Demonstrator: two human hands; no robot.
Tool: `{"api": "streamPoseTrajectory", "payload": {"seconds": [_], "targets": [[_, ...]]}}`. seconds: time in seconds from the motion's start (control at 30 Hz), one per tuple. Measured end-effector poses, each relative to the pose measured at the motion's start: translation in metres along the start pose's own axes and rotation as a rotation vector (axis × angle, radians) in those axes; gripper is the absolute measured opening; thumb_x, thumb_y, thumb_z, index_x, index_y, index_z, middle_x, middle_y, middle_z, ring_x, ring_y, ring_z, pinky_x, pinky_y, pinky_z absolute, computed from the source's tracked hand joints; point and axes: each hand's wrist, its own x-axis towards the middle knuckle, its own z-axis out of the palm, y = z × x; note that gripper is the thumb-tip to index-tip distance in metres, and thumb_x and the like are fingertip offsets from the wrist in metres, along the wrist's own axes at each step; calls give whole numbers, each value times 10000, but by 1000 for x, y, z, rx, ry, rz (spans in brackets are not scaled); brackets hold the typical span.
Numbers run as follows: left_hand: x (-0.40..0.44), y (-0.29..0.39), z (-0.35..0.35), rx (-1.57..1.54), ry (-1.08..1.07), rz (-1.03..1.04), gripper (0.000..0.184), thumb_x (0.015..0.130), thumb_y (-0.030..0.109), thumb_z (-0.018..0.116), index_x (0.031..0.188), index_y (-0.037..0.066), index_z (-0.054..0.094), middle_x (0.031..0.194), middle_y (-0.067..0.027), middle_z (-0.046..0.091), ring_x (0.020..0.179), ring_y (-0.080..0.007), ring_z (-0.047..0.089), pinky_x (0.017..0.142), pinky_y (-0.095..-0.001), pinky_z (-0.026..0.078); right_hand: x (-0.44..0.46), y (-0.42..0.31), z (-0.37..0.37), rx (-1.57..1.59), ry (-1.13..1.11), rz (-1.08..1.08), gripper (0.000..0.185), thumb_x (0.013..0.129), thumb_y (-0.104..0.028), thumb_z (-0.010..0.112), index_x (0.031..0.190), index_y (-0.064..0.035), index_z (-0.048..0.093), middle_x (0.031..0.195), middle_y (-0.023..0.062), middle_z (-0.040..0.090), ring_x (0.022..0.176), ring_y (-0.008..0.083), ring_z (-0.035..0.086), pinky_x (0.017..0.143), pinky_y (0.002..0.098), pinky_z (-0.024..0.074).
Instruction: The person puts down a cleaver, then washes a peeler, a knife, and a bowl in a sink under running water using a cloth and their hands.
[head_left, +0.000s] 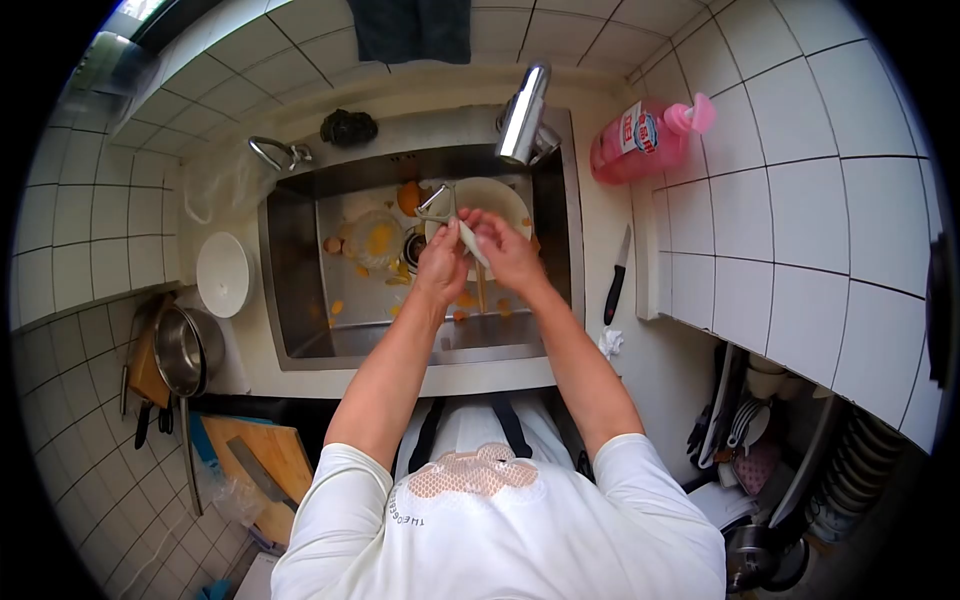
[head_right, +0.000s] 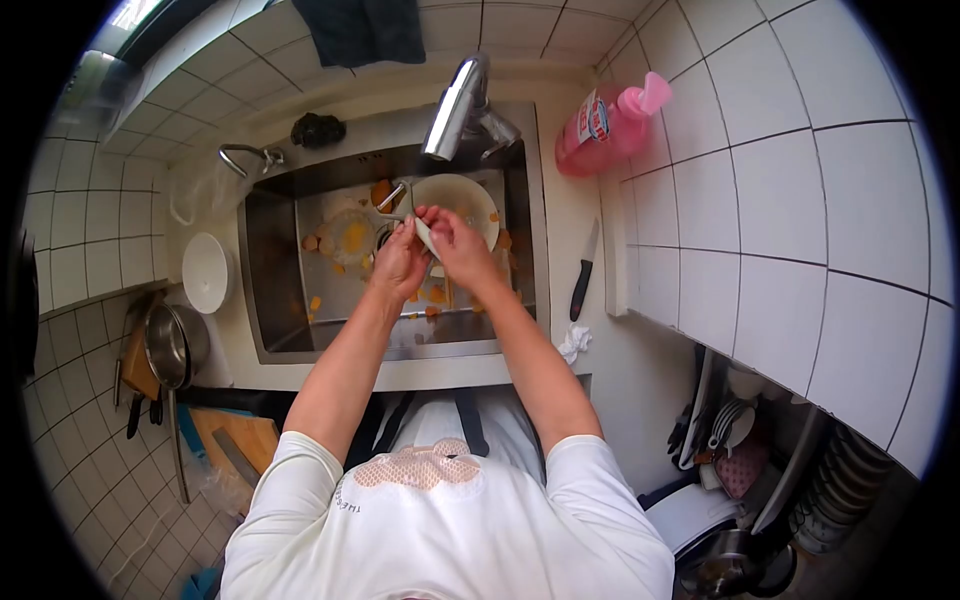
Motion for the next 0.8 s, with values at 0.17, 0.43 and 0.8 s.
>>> {"api": "streamPoseTrajectory", "payload": {"seconds": [0.17,0.43,0.8], "targets": [[-8,-3,-19,56,-30,-4,272,934,283,402,1105,91,491,1141,-43,549,1010,-164,509,888,-336,393,-8,18,24,222,-122,115,294,870,-249,518,1043,-12,530,739,42,581,621,124,547,588,259,450],[-18,-3,-24,64,-158,45,229,913,257,459,978,50,531,984,-95,592,730,-157,564,623,-290,483,-16,-10,18,578,-235,358,323,939,-316,377,945,-45,551,623,-14,489,486,49,398,443,188,310],[-18,-1,-23,19,-137,-52,280,921,288,434,1039,50,522,946,-77,600,743,-173,568,676,-299,484,-24,-8,11,196,-315,270,282,922,-297,425,1034,-57,521,692,-24,510,548,48,446,485,197,368]]}}
